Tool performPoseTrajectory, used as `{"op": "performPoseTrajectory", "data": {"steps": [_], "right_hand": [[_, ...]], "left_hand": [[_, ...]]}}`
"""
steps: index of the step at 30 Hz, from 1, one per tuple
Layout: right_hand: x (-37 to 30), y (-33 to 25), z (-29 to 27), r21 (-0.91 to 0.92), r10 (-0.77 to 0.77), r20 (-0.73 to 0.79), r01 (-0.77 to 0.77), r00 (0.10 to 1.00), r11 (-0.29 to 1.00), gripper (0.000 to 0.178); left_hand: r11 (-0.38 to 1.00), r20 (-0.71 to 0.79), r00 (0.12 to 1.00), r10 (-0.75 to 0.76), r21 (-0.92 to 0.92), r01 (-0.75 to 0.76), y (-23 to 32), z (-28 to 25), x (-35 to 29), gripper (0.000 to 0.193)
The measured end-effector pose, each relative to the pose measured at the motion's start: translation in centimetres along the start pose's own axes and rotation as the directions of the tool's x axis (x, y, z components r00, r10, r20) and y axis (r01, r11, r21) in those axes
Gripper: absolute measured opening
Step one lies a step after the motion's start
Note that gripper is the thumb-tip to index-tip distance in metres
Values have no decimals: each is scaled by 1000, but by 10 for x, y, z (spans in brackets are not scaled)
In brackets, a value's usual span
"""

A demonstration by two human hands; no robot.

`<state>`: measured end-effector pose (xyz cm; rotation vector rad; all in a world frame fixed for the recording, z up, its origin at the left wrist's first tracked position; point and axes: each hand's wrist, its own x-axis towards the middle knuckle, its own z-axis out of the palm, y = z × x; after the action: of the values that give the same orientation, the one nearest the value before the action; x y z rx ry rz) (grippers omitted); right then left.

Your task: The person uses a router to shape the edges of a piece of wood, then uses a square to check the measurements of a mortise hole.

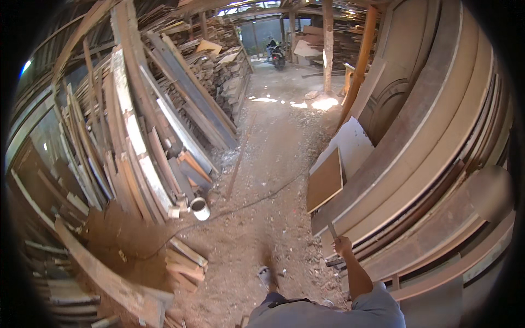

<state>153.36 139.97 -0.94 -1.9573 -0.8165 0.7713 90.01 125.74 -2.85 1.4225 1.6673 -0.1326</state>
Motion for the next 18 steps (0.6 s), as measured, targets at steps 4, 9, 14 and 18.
{"op": "performPoseTrajectory", "data": {"steps": [4, 9, 14, 18], "right_hand": [[61, 5, 50, -587, -70, -6, 53, 998, 808, 27], [60, 71, 72, -850, 373, 72, -139, 925, 508, 30], [136, 47, 116, -863, 518, 135, -157, 845, 481, 33], [270, 62, 113, -873, 633, 147, -201, 760, 444, 37]], "left_hand": [[998, 10, 1000, -1, 62, 0, 70, -64, 110, 70], [974, 85, 994, 64, 211, -81, 178, -177, 286, 62], [978, -117, 974, 195, -57, -203, 252, -315, 512, 84], [951, -107, 961, 255, -151, -269, 437, -368, 619, 89]]}}
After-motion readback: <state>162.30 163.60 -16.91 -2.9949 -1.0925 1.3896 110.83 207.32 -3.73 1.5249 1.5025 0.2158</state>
